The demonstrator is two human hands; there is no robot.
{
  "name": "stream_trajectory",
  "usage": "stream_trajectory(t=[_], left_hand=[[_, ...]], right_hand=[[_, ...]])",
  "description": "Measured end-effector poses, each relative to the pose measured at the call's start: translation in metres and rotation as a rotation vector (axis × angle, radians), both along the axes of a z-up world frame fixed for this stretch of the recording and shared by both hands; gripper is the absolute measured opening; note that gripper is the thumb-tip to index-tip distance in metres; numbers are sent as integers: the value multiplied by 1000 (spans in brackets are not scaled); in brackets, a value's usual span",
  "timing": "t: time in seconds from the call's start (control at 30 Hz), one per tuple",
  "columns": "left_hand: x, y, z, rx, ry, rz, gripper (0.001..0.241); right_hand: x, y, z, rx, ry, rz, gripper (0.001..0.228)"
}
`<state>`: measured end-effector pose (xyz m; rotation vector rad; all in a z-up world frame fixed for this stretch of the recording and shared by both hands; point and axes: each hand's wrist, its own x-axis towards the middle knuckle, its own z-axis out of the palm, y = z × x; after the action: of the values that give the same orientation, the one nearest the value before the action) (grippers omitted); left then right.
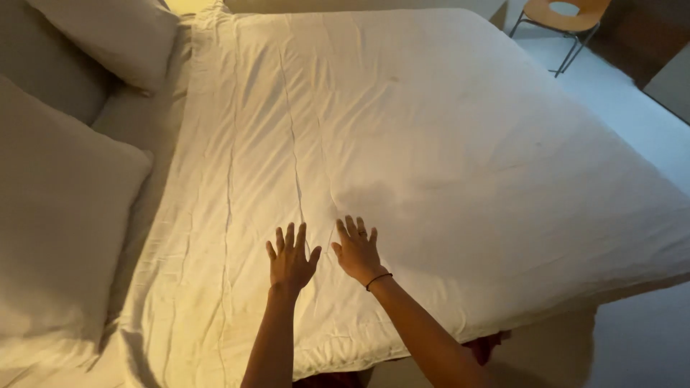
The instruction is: The person smooths the white bed sheet by hand, running their palms across the surface to remove wrinkles. The camera pans across the room before focusing on the bed, where the person repeatedly strokes the sheet from the center towards the edges.
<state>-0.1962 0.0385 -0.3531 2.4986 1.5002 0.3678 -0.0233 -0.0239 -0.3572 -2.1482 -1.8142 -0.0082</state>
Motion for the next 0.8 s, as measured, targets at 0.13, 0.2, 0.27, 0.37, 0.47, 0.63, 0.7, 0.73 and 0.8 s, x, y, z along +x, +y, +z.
stream_trajectory(t=[0.13,0.2,0.27,0.37,0.47,0.63,0.7,0.73,0.8], left_hand=[[5,11,-66,36,-31,1,79],[2,15,-95,30,-31,5,78],[3,24,-115,93,-72,-9,78],[5,22,-126,188,-133,-27,74],[4,24,-134,280,-173,-33,69],[6,20,-135,329,-206,-37,60],[6,17,-141,419,-227,-12,59],[6,17,-140,419,-230,-6,59],[2,18,-136,386,-223,-12,60]], right_hand=[[5,11,-69,63,-3,18,63],[2,15,-97,68,-44,44,60],[1,26,-116,131,-51,32,60],[0,30,-147,186,-35,14,59],[-10,27,-151,238,-104,-5,55],[-18,23,-137,203,-162,-60,50],[-19,22,-141,211,-182,-57,51],[-20,22,-140,211,-185,-51,51],[-25,23,-138,204,-177,-88,52]])
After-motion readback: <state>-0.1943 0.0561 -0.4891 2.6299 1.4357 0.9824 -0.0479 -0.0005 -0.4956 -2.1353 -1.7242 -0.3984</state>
